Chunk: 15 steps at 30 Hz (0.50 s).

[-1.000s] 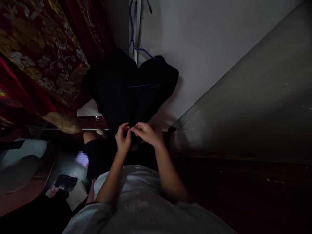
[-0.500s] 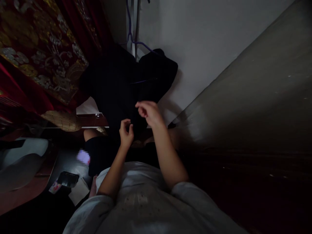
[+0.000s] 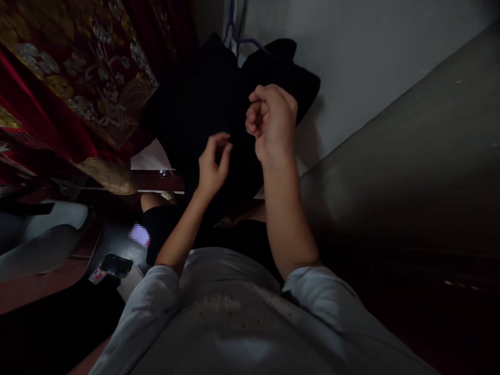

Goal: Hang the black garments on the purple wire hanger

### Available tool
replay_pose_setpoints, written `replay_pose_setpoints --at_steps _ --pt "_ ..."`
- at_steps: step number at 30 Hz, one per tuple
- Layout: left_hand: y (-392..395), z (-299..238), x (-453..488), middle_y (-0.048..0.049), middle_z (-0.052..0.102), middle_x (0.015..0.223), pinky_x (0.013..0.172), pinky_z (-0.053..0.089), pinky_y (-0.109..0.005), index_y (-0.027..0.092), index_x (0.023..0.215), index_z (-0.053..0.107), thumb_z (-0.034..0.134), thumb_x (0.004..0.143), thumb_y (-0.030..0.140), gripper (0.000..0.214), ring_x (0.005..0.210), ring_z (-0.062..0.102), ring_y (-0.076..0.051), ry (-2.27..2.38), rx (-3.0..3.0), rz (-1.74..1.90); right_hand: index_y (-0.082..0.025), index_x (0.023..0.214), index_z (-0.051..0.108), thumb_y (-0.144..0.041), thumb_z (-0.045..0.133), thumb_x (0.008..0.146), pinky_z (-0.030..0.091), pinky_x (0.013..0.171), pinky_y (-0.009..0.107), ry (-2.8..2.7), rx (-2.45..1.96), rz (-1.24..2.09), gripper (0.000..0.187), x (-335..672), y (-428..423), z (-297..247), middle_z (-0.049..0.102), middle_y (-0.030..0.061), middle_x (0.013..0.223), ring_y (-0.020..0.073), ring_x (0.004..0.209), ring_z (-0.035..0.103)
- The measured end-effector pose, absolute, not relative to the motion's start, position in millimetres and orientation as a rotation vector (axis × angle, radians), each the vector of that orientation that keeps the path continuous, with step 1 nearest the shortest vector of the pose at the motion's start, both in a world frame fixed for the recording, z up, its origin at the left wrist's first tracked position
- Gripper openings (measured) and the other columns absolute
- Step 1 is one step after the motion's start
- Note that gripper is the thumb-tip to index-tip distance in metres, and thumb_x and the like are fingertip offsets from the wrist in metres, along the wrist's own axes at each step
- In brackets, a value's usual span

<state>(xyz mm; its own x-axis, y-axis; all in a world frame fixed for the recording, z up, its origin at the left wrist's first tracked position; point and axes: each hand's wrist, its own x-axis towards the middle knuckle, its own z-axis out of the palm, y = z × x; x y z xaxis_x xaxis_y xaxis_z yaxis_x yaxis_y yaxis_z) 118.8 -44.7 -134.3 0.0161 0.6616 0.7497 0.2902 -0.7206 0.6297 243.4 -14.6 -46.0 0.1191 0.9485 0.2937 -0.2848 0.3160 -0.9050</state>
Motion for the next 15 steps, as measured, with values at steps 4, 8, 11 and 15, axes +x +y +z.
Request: replay_pose_setpoints --at_steps 4,8,11,15 --pt "-10.5 -52.8 110.4 -0.0086 0.061 0.134 0.098 0.052 -0.037 0.026 0.139 0.052 0.041 0.111 0.044 0.035 0.099 0.064 -0.018 0.776 2.361 1.778 -0.022 0.072 0.051 -0.03 0.059 0.092 0.019 0.039 0.025 -1.048 -0.746 1.024 0.024 241.0 -27.8 -32.3 0.047 -0.0037 0.051 0.0084 0.039 0.037" --pt "3.5 -20.9 107.9 -0.007 0.067 0.108 0.094 0.052 -0.038 0.027 0.118 0.066 0.041 0.11 0.05 0.035 0.103 0.064 -0.022 0.743 2.557 1.573 -0.022 0.073 0.051 -0.033 0.061 0.097 0.026 0.041 0.023 -1.156 -0.763 0.918 0.029 244.3 -31.7 -24.8 0.045 -0.0061 0.051 0.0071 0.04 0.036" --pt "-1.2 -18.8 110.8 -0.0075 0.063 0.099 0.091 0.051 -0.038 0.024 0.106 0.065 0.038 0.109 0.057 0.043 0.1 0.064 -0.023 0.811 2.562 1.583 -0.022 0.073 0.048 -0.029 0.063 0.097 0.03 0.044 0.023 -1.23 -0.809 0.838 0.03 245.6 -21.1 -30.7 0.042 -0.0076 0.051 0.0069 0.042 0.035" --pt "-5.0 -7.5 101.5 -0.0073 0.061 0.101 0.099 0.047 -0.036 0.021 0.105 0.062 0.037 0.109 0.057 0.044 0.102 0.062 -0.019 0.831 2.454 1.928 -0.021 0.07 0.049 -0.025 0.062 0.096 0.031 0.045 0.02 -1.257 -0.911 0.816 0.029 241.9 -7.1 -57.3 0.04 -0.0084 0.048 0.0055 0.042 0.038"
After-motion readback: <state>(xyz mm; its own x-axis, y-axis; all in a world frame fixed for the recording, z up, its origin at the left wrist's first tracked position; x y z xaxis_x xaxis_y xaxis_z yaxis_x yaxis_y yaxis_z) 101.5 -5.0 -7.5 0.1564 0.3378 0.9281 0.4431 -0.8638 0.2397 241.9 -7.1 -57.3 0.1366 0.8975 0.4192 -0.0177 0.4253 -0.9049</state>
